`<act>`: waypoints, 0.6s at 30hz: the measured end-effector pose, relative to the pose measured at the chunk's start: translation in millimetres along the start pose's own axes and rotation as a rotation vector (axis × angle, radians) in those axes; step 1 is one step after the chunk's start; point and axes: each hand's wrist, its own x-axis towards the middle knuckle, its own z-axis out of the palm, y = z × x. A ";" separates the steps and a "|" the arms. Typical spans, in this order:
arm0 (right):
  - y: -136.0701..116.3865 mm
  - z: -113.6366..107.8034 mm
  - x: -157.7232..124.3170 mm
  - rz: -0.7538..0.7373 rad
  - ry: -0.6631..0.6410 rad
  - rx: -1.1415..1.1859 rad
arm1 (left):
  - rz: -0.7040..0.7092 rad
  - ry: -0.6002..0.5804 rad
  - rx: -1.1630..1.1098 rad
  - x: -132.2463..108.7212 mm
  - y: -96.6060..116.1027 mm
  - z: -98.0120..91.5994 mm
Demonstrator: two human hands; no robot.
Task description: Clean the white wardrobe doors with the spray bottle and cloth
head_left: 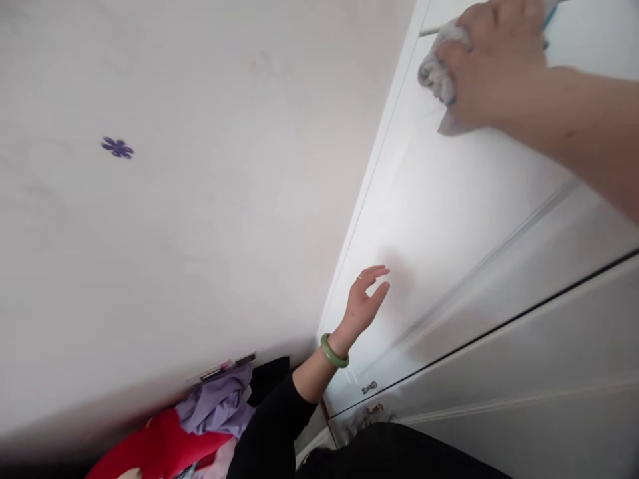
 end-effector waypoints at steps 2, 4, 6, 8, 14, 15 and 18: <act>-21.8 36.5 13.5 0.001 -0.013 0.049 | -0.122 0.061 0.003 -21.5 -22.4 -9.8; -47.2 71.4 12.4 0.012 -0.063 0.065 | -0.229 0.136 0.023 -46.3 -42.8 -23.2; -75.6 106.1 -4.6 0.013 -0.115 0.100 | -0.328 0.210 0.050 -73.4 -59.8 -38.6; -107.1 141.8 -38.2 0.022 -0.151 0.182 | -0.426 0.274 0.074 -102.1 -72.5 -54.3; -228.6 229.2 -224.7 0.195 -0.908 0.737 | -0.695 0.427 0.136 -189.2 -92.6 -99.5; -248.5 235.6 -261.1 0.218 -1.040 0.796 | -0.739 0.462 0.146 -203.8 -95.3 -107.5; -291.7 241.5 -358.0 0.256 -1.354 0.907 | -0.880 0.608 0.177 -252.6 -103.4 -132.1</act>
